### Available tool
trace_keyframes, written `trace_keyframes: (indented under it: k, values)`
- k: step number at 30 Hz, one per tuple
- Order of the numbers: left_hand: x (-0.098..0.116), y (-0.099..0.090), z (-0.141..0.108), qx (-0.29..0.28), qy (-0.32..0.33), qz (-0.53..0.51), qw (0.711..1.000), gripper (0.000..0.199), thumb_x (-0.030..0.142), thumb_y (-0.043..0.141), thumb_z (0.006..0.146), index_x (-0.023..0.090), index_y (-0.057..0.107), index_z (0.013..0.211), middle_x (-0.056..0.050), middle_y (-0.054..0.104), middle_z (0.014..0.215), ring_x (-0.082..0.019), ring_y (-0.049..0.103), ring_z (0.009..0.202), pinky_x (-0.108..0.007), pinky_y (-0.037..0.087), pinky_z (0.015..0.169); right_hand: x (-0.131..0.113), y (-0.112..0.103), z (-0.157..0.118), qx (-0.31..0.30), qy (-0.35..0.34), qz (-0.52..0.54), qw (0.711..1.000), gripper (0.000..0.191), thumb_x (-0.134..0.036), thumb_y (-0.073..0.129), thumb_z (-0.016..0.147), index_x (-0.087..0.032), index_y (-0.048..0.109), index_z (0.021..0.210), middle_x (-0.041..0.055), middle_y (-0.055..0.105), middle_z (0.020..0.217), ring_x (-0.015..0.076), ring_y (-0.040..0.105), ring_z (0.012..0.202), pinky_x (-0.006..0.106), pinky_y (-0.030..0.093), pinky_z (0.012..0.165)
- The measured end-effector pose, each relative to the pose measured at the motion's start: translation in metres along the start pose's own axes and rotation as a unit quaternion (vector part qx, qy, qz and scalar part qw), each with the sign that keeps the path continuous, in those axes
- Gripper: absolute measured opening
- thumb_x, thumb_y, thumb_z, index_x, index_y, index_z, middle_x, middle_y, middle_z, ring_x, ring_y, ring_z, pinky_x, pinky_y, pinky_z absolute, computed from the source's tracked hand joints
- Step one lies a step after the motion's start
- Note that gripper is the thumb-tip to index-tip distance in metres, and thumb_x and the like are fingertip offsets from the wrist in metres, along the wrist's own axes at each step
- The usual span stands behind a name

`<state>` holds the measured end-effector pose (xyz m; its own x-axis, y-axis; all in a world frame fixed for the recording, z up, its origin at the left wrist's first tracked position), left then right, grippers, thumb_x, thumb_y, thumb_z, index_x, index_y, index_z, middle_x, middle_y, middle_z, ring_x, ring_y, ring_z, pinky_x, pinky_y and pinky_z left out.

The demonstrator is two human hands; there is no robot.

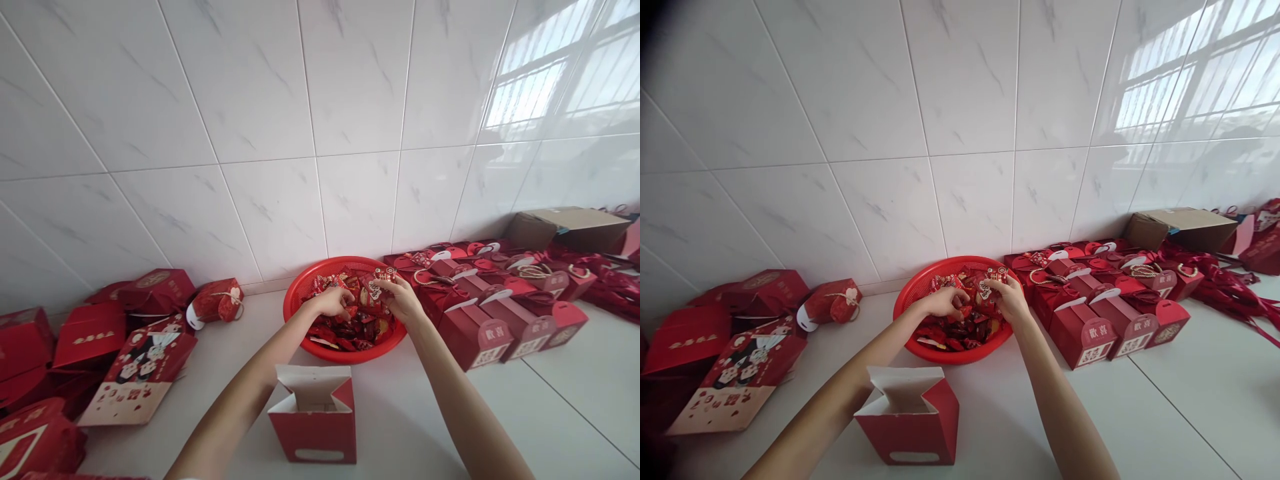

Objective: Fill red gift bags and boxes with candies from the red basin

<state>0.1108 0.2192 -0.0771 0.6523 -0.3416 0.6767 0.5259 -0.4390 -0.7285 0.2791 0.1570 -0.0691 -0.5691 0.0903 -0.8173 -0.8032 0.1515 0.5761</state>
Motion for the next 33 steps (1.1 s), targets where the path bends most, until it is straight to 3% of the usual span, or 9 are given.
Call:
trace_keyframes:
  k: [3, 7, 12, 17, 21, 29, 33]
  values:
    - [0.006, -0.009, -0.005, 0.032, 0.007, -0.044, 0.999, 0.046, 0.023, 0.086, 0.049, 0.018, 0.075, 0.094, -0.002, 0.071, 0.075, -0.022, 0.067, 0.071, -0.028, 0.048, 0.063, -0.002, 0.001, -0.001, -0.011, 0.006, 0.004, 1.000, 0.032, -0.016, 0.090, 0.043, -0.016, 0.068, 0.066, 0.0023, 0.072, 0.067, 0.0161, 0.065, 0.058, 0.024, 0.054, 0.050]
    - [0.022, -0.023, -0.020, 0.101, 0.067, -0.136, 0.983, 0.037, 0.037, 0.082, 0.060, 0.016, 0.075, 0.090, -0.005, 0.073, 0.084, -0.022, 0.066, 0.082, -0.030, 0.051, 0.074, -0.004, 0.004, -0.003, -0.039, 0.033, 0.016, 0.999, 0.028, -0.014, 0.088, 0.047, -0.015, 0.069, 0.067, 0.0025, 0.072, 0.068, 0.0154, 0.066, 0.058, 0.023, 0.054, 0.051]
    - [0.040, -0.032, -0.042, 0.173, 0.096, -0.252, 0.948, 0.036, 0.045, 0.080, 0.065, 0.018, 0.072, 0.088, -0.004, 0.073, 0.094, -0.020, 0.065, 0.087, -0.030, 0.050, 0.080, -0.007, 0.023, -0.015, -0.087, 0.053, 0.039, 0.994, 0.025, -0.018, 0.088, 0.051, -0.016, 0.070, 0.068, 0.0015, 0.072, 0.070, 0.0149, 0.066, 0.061, 0.024, 0.055, 0.054]
    - [0.053, -0.034, -0.053, 0.232, 0.109, -0.281, 0.925, 0.033, 0.045, 0.075, 0.068, 0.017, 0.069, 0.085, -0.004, 0.071, 0.092, -0.020, 0.062, 0.089, -0.029, 0.048, 0.082, -0.009, 0.041, -0.032, -0.093, 0.056, 0.058, 0.992, 0.028, -0.018, 0.090, 0.050, -0.017, 0.072, 0.072, 0.0014, 0.074, 0.075, 0.0150, 0.066, 0.066, 0.024, 0.056, 0.058]
    - [0.059, -0.035, -0.058, 0.237, 0.096, -0.289, 0.922, 0.027, 0.041, 0.068, 0.074, 0.017, 0.071, 0.087, -0.004, 0.070, 0.089, -0.020, 0.062, 0.087, -0.030, 0.048, 0.080, -0.013, 0.043, -0.039, -0.070, 0.042, 0.042, 0.996, 0.027, -0.019, 0.090, 0.050, -0.020, 0.072, 0.070, 0.0019, 0.074, 0.076, 0.0177, 0.068, 0.069, 0.026, 0.057, 0.059]
    - [0.076, -0.036, -0.064, 0.213, 0.150, -0.355, 0.898, 0.028, 0.032, 0.074, 0.064, 0.016, 0.068, 0.086, -0.003, 0.070, 0.088, -0.019, 0.063, 0.088, -0.032, 0.049, 0.083, -0.019, 0.046, -0.044, -0.071, 0.021, 0.044, 0.996, 0.032, -0.021, 0.091, 0.047, -0.018, 0.068, 0.069, 0.0022, 0.072, 0.074, 0.0192, 0.069, 0.070, 0.029, 0.060, 0.059]
    - [0.076, -0.038, -0.064, 0.212, 0.145, -0.324, 0.911, 0.030, 0.035, 0.077, 0.065, 0.017, 0.069, 0.087, -0.005, 0.071, 0.094, -0.022, 0.064, 0.095, -0.034, 0.049, 0.086, -0.021, 0.045, -0.046, -0.065, -0.002, 0.018, 0.998, 0.034, -0.023, 0.090, 0.049, -0.018, 0.067, 0.073, 0.0016, 0.071, 0.072, 0.0188, 0.068, 0.065, 0.028, 0.059, 0.055]
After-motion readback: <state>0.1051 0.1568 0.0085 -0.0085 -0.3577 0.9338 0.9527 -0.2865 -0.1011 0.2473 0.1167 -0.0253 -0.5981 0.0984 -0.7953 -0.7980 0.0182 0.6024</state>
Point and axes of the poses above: each hand's wrist, its own z-axis towards the middle knuckle, its own y-axis out of the palm, x = y × z, the point moved 5 cm from there along z, towards the middle knuckle
